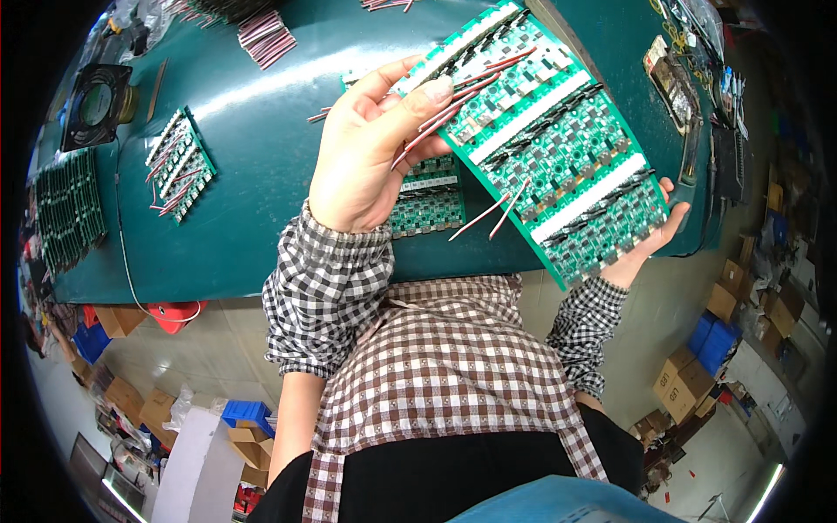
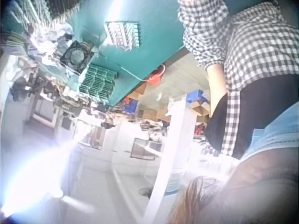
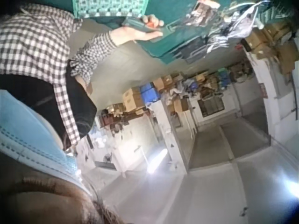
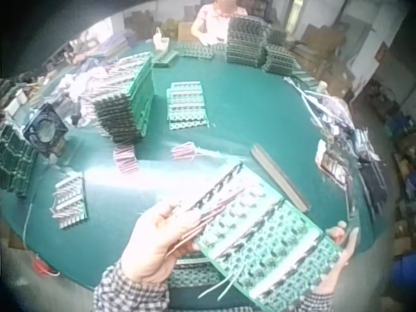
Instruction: The person places wires onto circuit boards and solders them in place using a soldering iron.
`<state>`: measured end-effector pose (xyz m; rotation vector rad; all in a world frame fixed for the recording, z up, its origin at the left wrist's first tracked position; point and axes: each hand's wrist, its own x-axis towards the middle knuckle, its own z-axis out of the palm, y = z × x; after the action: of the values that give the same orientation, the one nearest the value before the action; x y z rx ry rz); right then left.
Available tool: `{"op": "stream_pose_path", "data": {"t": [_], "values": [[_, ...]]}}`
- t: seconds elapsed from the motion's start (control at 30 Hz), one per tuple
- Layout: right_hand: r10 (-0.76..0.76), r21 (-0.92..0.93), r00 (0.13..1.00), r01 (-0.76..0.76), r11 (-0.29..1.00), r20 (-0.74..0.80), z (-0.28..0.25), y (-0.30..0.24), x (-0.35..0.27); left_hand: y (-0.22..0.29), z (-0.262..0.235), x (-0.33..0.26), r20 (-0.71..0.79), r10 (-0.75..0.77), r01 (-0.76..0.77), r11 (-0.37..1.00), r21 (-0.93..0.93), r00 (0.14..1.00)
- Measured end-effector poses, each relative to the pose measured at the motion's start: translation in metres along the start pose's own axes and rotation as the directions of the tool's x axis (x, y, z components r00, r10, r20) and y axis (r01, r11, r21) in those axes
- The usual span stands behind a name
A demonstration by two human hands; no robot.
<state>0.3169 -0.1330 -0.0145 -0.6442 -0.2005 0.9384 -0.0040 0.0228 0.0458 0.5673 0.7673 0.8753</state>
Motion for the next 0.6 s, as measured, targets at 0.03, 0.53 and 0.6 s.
{"op": "stream_pose_path", "data": {"t": [0.03,0.53,0.6], "values": [[0.000,0.004,1.000,0.000,1.000,-0.026,-0.0004,0.0001,-0.0001,0.0002,0.0010,0.0001,0.010,-0.005,0.005,1.000,0.008,1.000],[0.075,0.134,0.991,-0.089,0.987,0.111,-0.0017,-0.0025,-0.0022,-0.0019,0.0070,0.0014,0.063,0.038,-0.042,0.996,0.074,0.997],[0.071,0.126,0.993,-0.083,0.989,0.098,-0.0017,-0.0025,-0.0031,-0.0026,0.0073,0.0003,0.065,0.041,-0.046,0.996,0.075,0.997]]}}
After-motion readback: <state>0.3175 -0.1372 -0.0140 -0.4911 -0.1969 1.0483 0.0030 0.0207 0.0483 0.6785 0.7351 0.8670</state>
